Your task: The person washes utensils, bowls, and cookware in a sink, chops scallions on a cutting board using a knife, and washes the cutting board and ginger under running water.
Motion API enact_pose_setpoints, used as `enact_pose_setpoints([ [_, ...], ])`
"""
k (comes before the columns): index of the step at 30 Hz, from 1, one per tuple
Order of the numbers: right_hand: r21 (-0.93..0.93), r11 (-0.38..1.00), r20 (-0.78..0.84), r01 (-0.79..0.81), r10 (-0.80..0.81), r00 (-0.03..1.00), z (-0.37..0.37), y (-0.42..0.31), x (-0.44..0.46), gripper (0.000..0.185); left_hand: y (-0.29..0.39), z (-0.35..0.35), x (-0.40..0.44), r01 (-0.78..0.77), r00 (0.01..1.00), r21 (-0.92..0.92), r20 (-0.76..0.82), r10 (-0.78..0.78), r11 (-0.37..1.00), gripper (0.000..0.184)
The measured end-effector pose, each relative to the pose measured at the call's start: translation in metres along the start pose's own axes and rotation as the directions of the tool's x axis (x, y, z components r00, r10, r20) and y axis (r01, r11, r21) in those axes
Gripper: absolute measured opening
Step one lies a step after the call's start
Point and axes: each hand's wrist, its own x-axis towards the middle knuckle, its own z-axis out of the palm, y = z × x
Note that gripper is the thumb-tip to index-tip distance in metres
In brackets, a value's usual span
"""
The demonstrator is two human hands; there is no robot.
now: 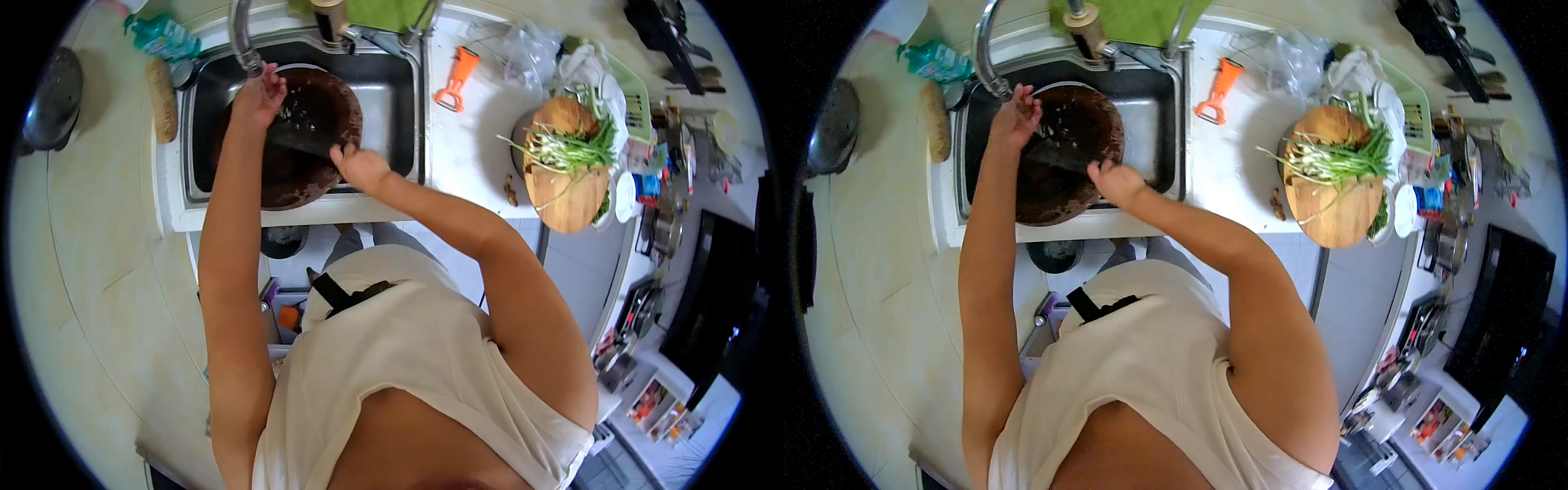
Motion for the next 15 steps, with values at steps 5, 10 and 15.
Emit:
enact_pose_setpoints([
  [5, 0.116, 0.993, -0.085, -0.035, 0.045, 0.995, -0.012, -0.028, 0.011, 0.026, 0.000, -0.006, 0.007, -0.031, 0.997, 0.038, 0.076, 0.028, 0.999, 0.013],
  [10, 0.030, 0.930, -0.096, 0.366, -0.361, 0.928, -0.016, -0.097, 0.002, 0.031, -0.004, -0.013, 0.007, -0.022, 1.000, 0.043, 0.021, 0.021, 0.999, 0.015],
  [15, 0.141, 0.988, 0.057, -0.061, 0.054, 0.997, 0.006, -0.014, 0.051, 0.028, 0.018, -0.036, -0.015, -0.044, 0.997, 0.140, -0.050, 0.051, 0.989, 0.020],
])
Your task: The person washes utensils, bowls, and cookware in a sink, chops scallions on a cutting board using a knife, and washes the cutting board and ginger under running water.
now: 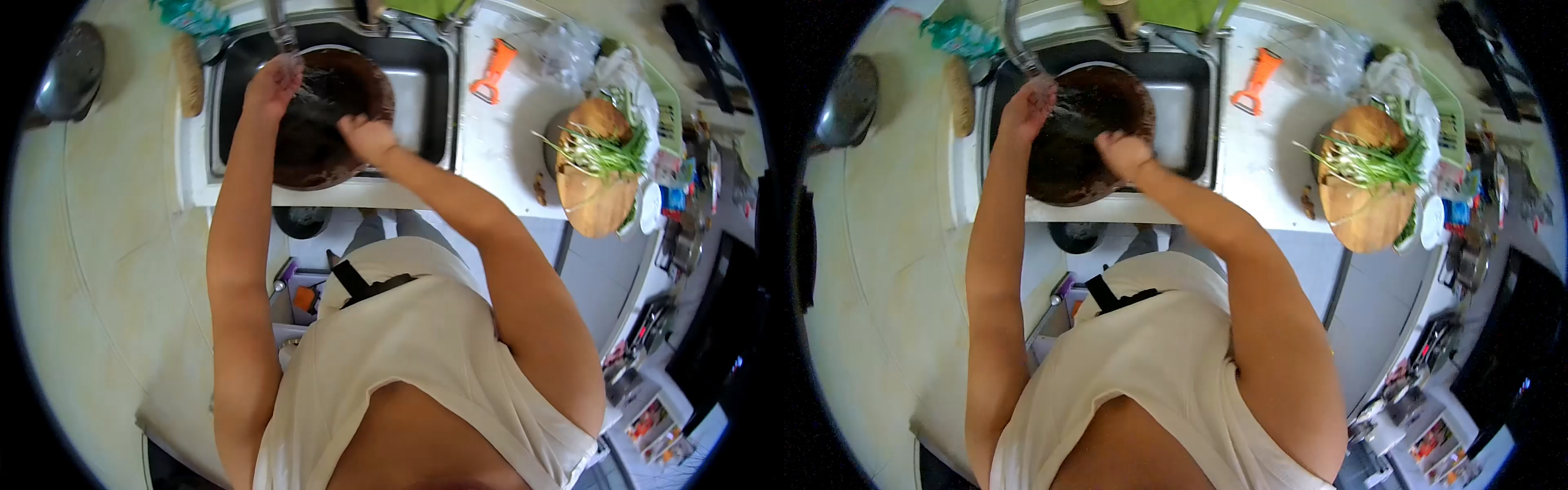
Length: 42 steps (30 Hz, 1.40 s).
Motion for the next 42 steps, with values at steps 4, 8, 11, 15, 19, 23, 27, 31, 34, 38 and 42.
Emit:
enact_pose_setpoints([
  [4, -0.144, 0.986, -0.001, 0.081, -0.082, 0.997, -0.011, 0.008, 0.004, 0.028, 0.025, -0.014, -0.036, -0.143, 0.960, 0.141, -0.220, 0.172, 0.980, 0.025],
  [8, -0.030, 0.938, 0.012, 0.344, -0.344, 0.939, -0.020, -0.066, -0.025, 0.032, 0.054, -0.054, -0.042, -0.283, 0.879, 0.246, -0.322, 0.353, 0.927, 0.028],
  [11, -0.016, 0.919, -0.065, 0.393, -0.393, 0.917, 0.007, -0.080, -0.006, 0.033, 0.064, -0.069, -0.056, -0.338, 0.833, 0.264, -0.363, 0.418, 0.903, 0.025],
  [15, -0.138, 0.988, -0.071, 0.072, -0.082, 0.994, 0.014, -0.027, 0.050, 0.030, 0.067, -0.073, -0.084, -0.371, 0.798, 0.292, -0.386, 0.463, 0.882, 0.021],
  [19, -0.152, 0.972, -0.102, -0.179, 0.165, 0.981, 0.022, 0.023, 0.082, 0.028, 0.061, -0.081, -0.095, -0.366, 0.784, 0.284, -0.418, 0.458, 0.886, 0.022],
  [23, -0.192, 0.975, -0.099, 0.114, -0.134, 0.986, 0.006, -0.042, 0.042, 0.028, 0.044, -0.063, -0.085, -0.374, 0.815, 0.268, -0.363, 0.452, 0.888, 0.027],
  [27, -0.176, 0.937, -0.180, 0.303, -0.333, 0.926, 0.019, -0.085, 0.018, 0.028, 0.017, -0.013, -0.062, -0.341, 0.918, 0.117, -0.172, 0.357, 0.933, 0.030],
  [31, -0.222, 0.968, -0.096, -0.118, 0.099, 0.990, 0.015, -0.012, 0.032, 0.028, 0.003, 0.037, -0.042, -0.268, 0.963, -0.072, -0.007, 0.268, 0.961, 0.028],
  [34, -0.245, 0.941, -0.105, -0.232, 0.212, 0.972, 0.019, 0.048, 0.034, 0.031, 0.005, 0.055, -0.041, -0.285, 0.958, -0.083, 0.012, 0.287, 0.955, 0.028],
  [38, -0.223, 0.972, -0.073, -0.070, 0.055, 0.996, -0.006, 0.012, 0.006, 0.034, 0.015, 0.055, -0.039, -0.327, 0.943, 0.029, -0.053, 0.328, 0.945, 0.027],
  [42, -0.183, 0.947, -0.041, 0.265, -0.277, 0.960, 0.004, -0.054, -0.020, 0.032, 0.005, 0.058, -0.023, -0.284, 0.958, 0.011, -0.040, 0.284, 0.959, 0.026],
])
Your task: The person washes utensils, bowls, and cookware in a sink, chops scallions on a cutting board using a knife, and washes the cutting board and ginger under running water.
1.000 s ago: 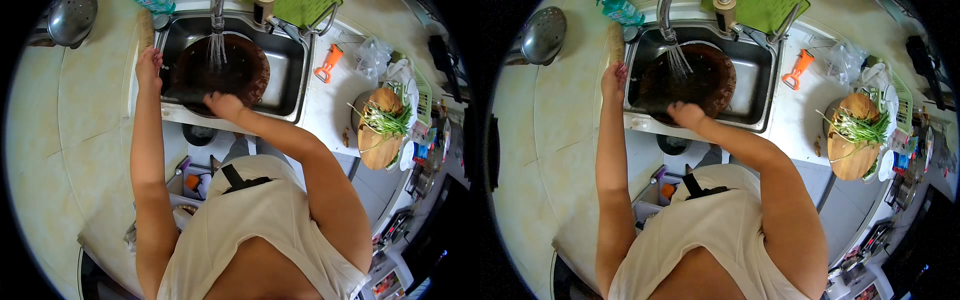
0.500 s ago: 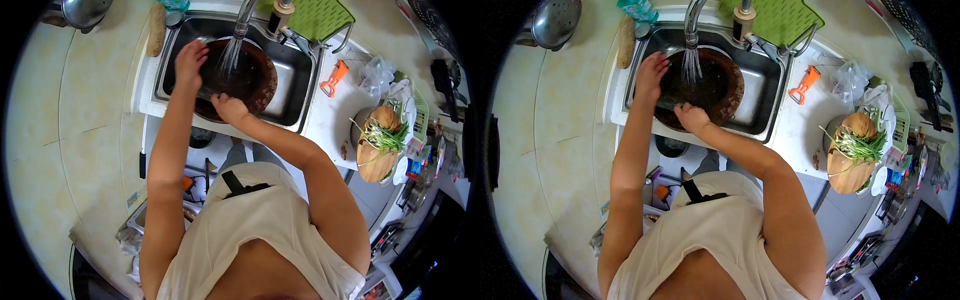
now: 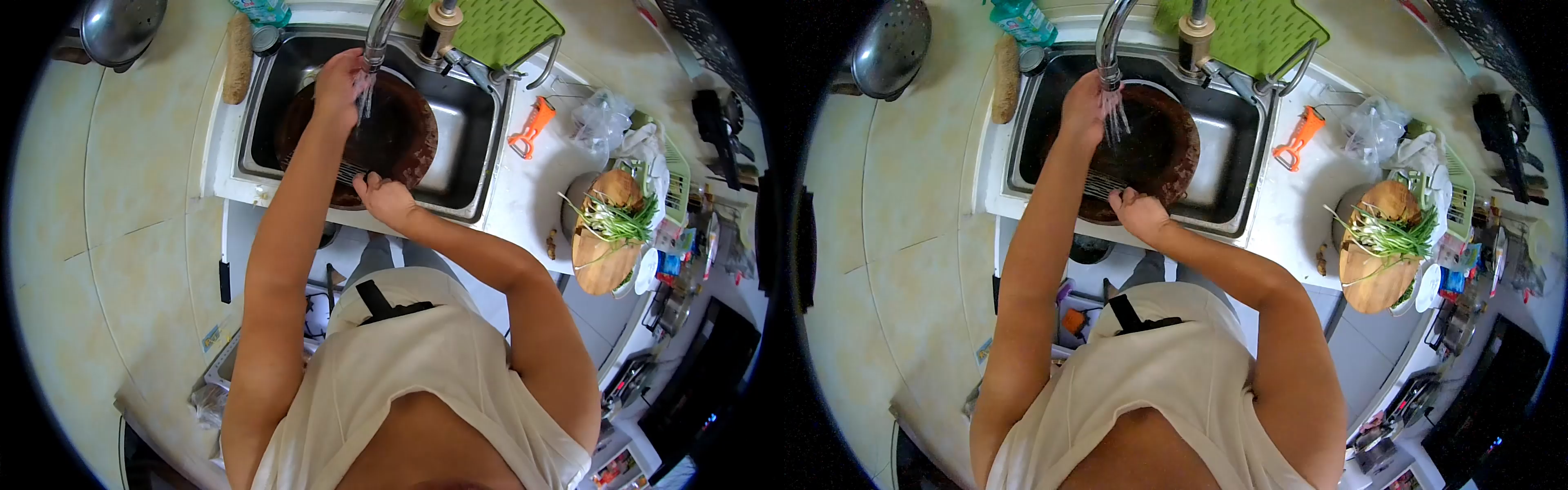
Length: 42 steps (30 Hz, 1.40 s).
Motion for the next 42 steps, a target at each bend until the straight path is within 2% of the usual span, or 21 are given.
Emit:
enact_pose_setpoints([
  [1, -0.014, 1.000, -0.015, 0.015, -0.015, 1.000, 0.005, -0.004, 0.003, 0.032, -0.004, 0.004, 0.001, 0.029, 1.000, -0.005, 0.012, -0.029, 1.000, 0.027],
  [2, -0.042, 0.996, 0.002, -0.077, 0.077, 0.997, 0.008, 0.005, 0.009, 0.030, -0.011, 0.011, 0.000, 0.084, 0.996, -0.034, -0.005, -0.084, 0.996, 0.026],
  [4, -0.082, 0.968, 0.008, -0.237, 0.238, 0.971, 0.018, 0.045, 0.027, 0.024, -0.030, 0.016, -0.008, 0.122, 0.984, -0.088, 0.140, -0.109, 0.989, 0.023],
  [5, -0.092, 0.946, -0.003, -0.312, 0.313, 0.950, 0.026, 0.069, 0.034, 0.020, -0.026, 0.023, -0.015, 0.193, 0.978, -0.074, 0.097, -0.186, 0.978, 0.025],
  [7, -0.089, 0.943, -0.061, -0.319, 0.315, 0.947, 0.035, 0.110, 0.046, 0.014, -0.033, 0.021, -0.028, 0.202, 0.979, -0.046, 0.048, -0.199, 0.978, 0.025],
  [10, -0.100, 0.979, -0.103, -0.177, 0.167, 0.981, 0.023, 0.104, 0.048, 0.012, -0.036, -0.015, -0.036, 0.124, 0.988, -0.040, -0.085, -0.127, 0.991, 0.023],
  [12, -0.039, 0.999, -0.061, 0.037, -0.040, 0.997, 0.004, 0.064, 0.044, 0.014, -0.027, -0.047, -0.038, -0.082, 0.982, 0.040, -0.170, 0.088, 0.996, 0.017],
  [14, 0.086, 0.958, -0.147, 0.273, -0.259, 0.955, 0.002, 0.032, 0.050, 0.020, -0.002, -0.074, -0.046, -0.179, 0.917, 0.101, -0.343, 0.203, 0.979, 0.017],
  [15, 0.089, 0.953, -0.065, 0.291, -0.286, 0.956, 0.003, 0.024, 0.059, 0.023, 0.009, -0.093, -0.050, -0.197, 0.901, 0.122, -0.369, 0.229, 0.973, 0.019],
  [18, 0.048, 0.996, 0.014, 0.073, -0.073, 0.997, 0.022, 0.043, 0.103, 0.025, 0.036, -0.140, -0.072, -0.214, 0.833, 0.216, -0.469, 0.294, 0.953, 0.023],
  [21, 0.087, 0.967, 0.072, -0.239, 0.233, 0.970, 0.079, 0.112, 0.150, 0.025, 0.048, -0.174, -0.096, -0.180, 0.794, 0.271, -0.527, 0.302, 0.946, 0.025],
  [24, 0.016, 0.957, 0.071, -0.289, 0.288, 0.955, 0.045, 0.127, 0.143, 0.022, 0.049, -0.196, -0.109, -0.145, 0.768, 0.234, -0.586, 0.258, 0.961, 0.025],
  [25, -0.056, 0.980, 0.087, -0.190, 0.194, 0.977, 0.032, 0.112, 0.130, 0.022, 0.049, -0.197, -0.107, -0.167, 0.760, 0.235, -0.588, 0.277, 0.957, 0.025],
  [27, 0.083, 0.993, 0.098, -0.080, 0.072, 0.993, 0.019, 0.067, 0.105, 0.025, 0.042, -0.199, -0.110, -0.196, 0.737, 0.229, -0.607, 0.298, 0.953, 0.025],
  [28, 0.061, 0.998, 0.117, -0.008, 0.001, 0.993, 0.000, 0.040, 0.091, 0.027, 0.039, -0.195, -0.110, -0.215, 0.734, 0.234, -0.602, 0.315, 0.948, 0.025],
  [31, 0.094, 0.984, -0.035, 0.148, -0.146, 0.989, 0.024, 0.012, 0.077, 0.026, 0.031, -0.178, -0.100, -0.209, 0.790, 0.190, -0.545, 0.280, 0.959, 0.025],
  [34, -0.016, 0.972, 0.087, -0.233, 0.234, 0.968, 0.036, 0.059, 0.093, 0.028, 0.039, -0.162, -0.088, -0.205, 0.821, 0.172, -0.506, 0.265, 0.964, 0.027],
  [35, -0.016, 0.957, 0.057, -0.289, 0.289, 0.956, 0.043, 0.084, 0.094, 0.028, 0.041, -0.156, -0.085, -0.218, 0.830, 0.171, -0.486, 0.275, 0.961, 0.027],
  [39, -0.100, 0.959, 0.035, -0.264, 0.269, 0.963, 0.027, 0.102, 0.057, 0.026, 0.030, -0.134, -0.066, -0.195, 0.850, 0.130, -0.473, 0.234, 0.972, 0.025],
  [40, -0.120, 0.975, 0.092, -0.188, 0.199, 0.976, 0.006, 0.081, 0.042, 0.026, 0.025, -0.117, -0.062, -0.187, 0.866, 0.097, -0.453, 0.211, 0.978, 0.025],
  [42, -0.096, 0.995, -0.005, -0.016, 0.016, 1.000, -0.010, 0.036, 0.008, 0.028, 0.006, -0.089, -0.048, -0.122, 0.923, 0.058, -0.361, 0.135, 0.991, 0.024],
])
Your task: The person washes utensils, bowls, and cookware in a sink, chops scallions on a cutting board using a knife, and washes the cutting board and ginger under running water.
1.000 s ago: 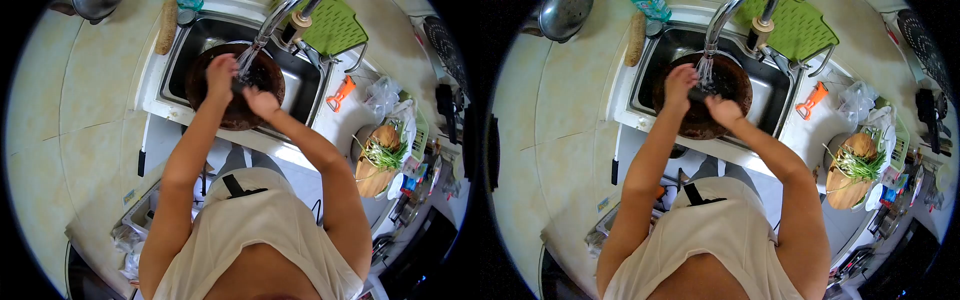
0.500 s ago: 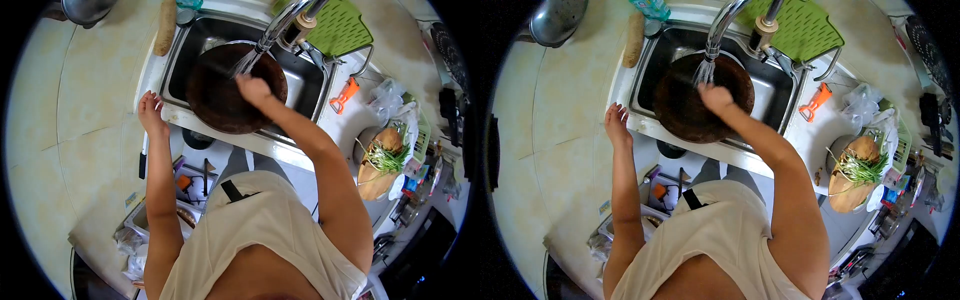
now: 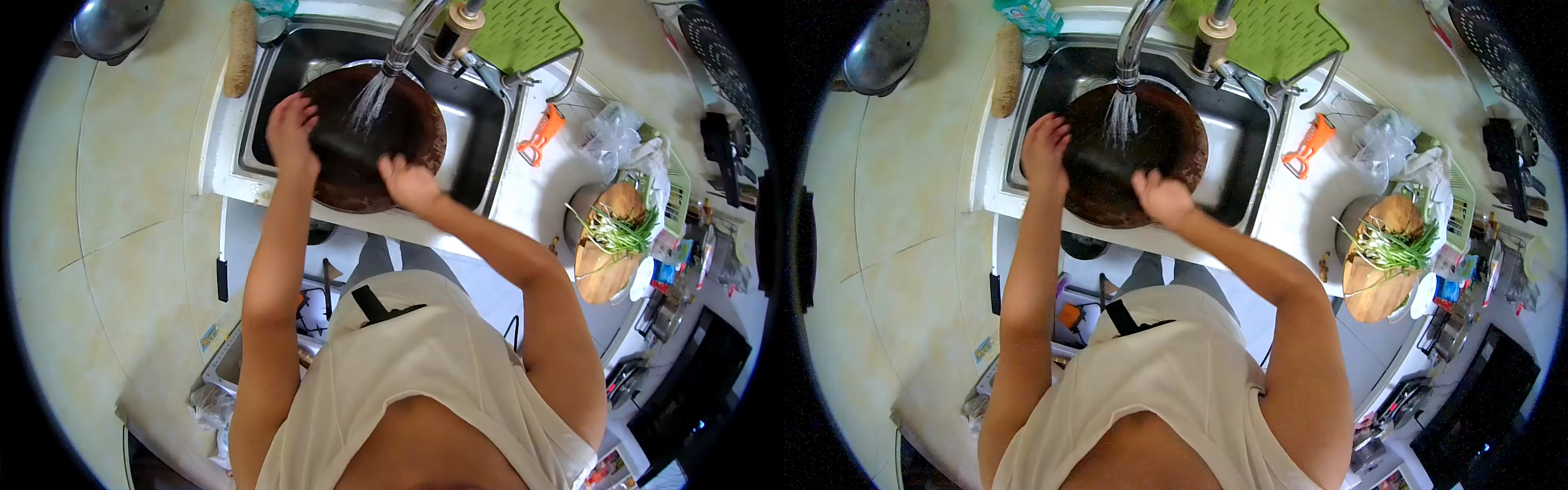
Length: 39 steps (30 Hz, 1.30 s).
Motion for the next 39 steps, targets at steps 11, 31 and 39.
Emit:
enact_pose_setpoints([
  [11, -0.005, 0.969, 0.155, -0.249, 0.246, 0.957, 0.002, 0.023, -0.030, 0.033, 0.035, 0.088, -0.038, -0.503, 0.774, 0.260, 0.561, 0.296, 0.824, 0.034],
  [31, 0.077, 0.995, -0.020, 0.067, -0.066, 0.998, -0.022, -0.017, -0.066, 0.028, 0.024, 0.130, -0.081, -0.725, 0.595, 0.376, 0.764, 0.250, 0.576, 0.034],
  [39, -0.029, 0.979, 0.136, -0.200, 0.202, 0.970, 0.011, 0.068, -0.052, 0.029, 0.065, 0.092, -0.033, -0.735, 0.592, 0.505, 0.804, 0.065, 0.452, 0.028],
])
